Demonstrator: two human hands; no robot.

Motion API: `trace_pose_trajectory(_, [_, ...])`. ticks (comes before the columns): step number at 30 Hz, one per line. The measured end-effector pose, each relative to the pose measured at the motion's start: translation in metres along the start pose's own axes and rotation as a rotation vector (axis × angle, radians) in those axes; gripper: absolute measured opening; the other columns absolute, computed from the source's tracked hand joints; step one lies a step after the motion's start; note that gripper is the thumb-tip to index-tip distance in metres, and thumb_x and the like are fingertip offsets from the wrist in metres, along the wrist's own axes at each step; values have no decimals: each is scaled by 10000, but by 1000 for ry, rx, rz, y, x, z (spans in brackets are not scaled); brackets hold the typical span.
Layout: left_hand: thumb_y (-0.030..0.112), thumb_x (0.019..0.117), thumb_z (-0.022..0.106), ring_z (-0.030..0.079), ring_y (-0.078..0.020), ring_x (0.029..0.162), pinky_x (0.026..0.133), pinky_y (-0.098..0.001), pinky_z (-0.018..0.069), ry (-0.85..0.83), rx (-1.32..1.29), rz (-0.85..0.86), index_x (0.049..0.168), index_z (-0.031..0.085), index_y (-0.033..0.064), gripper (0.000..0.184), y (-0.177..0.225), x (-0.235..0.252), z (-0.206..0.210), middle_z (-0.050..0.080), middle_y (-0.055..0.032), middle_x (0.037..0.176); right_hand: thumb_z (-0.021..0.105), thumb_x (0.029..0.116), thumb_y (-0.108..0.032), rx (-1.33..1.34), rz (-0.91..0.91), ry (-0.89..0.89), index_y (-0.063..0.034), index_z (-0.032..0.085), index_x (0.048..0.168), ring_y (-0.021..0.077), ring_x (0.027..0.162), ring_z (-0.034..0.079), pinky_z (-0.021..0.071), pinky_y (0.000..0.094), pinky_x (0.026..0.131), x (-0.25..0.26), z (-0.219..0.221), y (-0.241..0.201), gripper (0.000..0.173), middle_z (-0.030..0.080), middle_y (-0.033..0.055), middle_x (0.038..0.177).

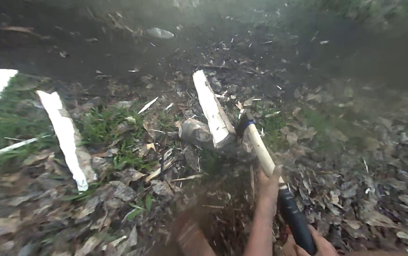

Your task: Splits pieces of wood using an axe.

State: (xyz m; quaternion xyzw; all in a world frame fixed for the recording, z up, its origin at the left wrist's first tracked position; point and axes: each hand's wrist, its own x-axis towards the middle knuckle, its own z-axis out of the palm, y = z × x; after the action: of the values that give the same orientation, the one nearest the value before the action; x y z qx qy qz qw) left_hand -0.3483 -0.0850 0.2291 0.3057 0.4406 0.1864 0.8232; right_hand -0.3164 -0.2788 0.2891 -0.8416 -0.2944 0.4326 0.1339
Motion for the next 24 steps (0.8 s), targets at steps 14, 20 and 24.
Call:
trace_pose_trajectory(14, [178, 983, 677, 578, -160, 528, 503, -306, 537, 137, -63, 121, 1127, 570, -47, 287, -28, -74, -10, 590, -91, 706, 785, 803, -231, 226, -131, 155, 23, 580, 1313, 318, 924, 680, 544, 550, 866, -8, 62, -7, 606, 690, 199, 1027])
trace_pose_trajectory(20, [127, 1013, 605, 602, -173, 532, 519, -316, 567, 113, -112, 384, 1100, 553, -80, 230, -15, -84, -16, 602, -104, 687, 780, 835, -284, 118, -242, 138, -55, 583, 1332, 305, 993, 700, 559, 548, 914, 10, 55, -13, 581, 709, 156, 1067])
trace_pose_trajectory(24, [348, 1095, 494, 663, -228, 620, 590, -382, 602, 279, 70, 253, 1272, 536, -61, 448, -41, -77, -32, 664, -150, 801, 745, 875, -318, -38, -50, 15, -54, 532, 1398, 384, 1083, 688, 540, 597, 947, 11, 65, -11, 623, 701, 207, 1152])
